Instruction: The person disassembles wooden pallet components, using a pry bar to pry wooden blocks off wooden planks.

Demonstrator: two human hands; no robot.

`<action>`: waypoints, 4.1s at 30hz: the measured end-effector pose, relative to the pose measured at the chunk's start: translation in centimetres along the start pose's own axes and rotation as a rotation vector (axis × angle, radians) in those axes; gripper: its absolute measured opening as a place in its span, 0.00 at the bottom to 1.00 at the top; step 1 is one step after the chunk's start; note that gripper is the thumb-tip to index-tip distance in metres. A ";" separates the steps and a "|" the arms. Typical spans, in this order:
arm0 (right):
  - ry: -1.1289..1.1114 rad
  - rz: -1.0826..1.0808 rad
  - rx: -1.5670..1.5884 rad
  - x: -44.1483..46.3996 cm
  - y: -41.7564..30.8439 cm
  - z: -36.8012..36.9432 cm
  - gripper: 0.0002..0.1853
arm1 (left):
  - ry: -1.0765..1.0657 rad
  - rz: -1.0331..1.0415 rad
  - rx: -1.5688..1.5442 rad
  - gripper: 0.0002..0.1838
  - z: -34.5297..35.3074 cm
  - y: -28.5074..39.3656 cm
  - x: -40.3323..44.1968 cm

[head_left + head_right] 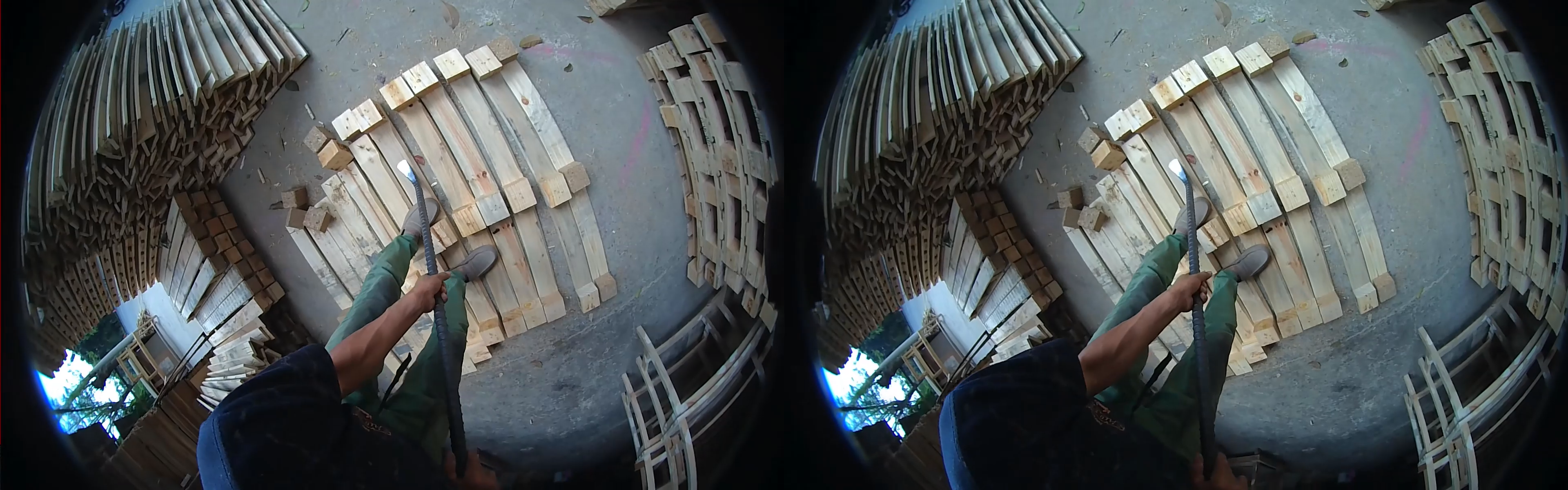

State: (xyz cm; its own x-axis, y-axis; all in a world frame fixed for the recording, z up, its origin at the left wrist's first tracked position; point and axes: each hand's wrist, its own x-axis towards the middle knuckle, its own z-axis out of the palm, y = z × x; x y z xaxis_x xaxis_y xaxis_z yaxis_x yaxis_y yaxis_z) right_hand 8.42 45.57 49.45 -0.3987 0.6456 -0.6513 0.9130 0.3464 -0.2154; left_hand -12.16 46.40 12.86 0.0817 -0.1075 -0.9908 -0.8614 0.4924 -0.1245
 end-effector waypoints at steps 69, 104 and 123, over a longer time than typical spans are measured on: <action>-0.047 0.228 0.245 5.4 0.6 14.3 0.16 | 0.268 0.293 0.204 0.18 -4.0 7.2 9.1; 0.023 0.059 0.202 4.0 -0.3 5.1 0.21 | 0.159 0.295 0.056 0.13 -2.2 6.3 5.3; -0.205 0.285 0.076 12.0 -7.8 -5.7 0.18 | -0.109 0.209 0.040 0.18 3.8 19.2 0.7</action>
State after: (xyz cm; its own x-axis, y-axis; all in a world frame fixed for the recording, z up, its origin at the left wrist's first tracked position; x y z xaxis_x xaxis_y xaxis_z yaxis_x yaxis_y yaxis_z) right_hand -3.95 54.52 47.49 -0.1086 0.5567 -0.8236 0.9919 0.1155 -0.0527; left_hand -26.68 59.06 9.58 -0.0411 0.0935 -0.9948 -0.8447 0.5286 0.0846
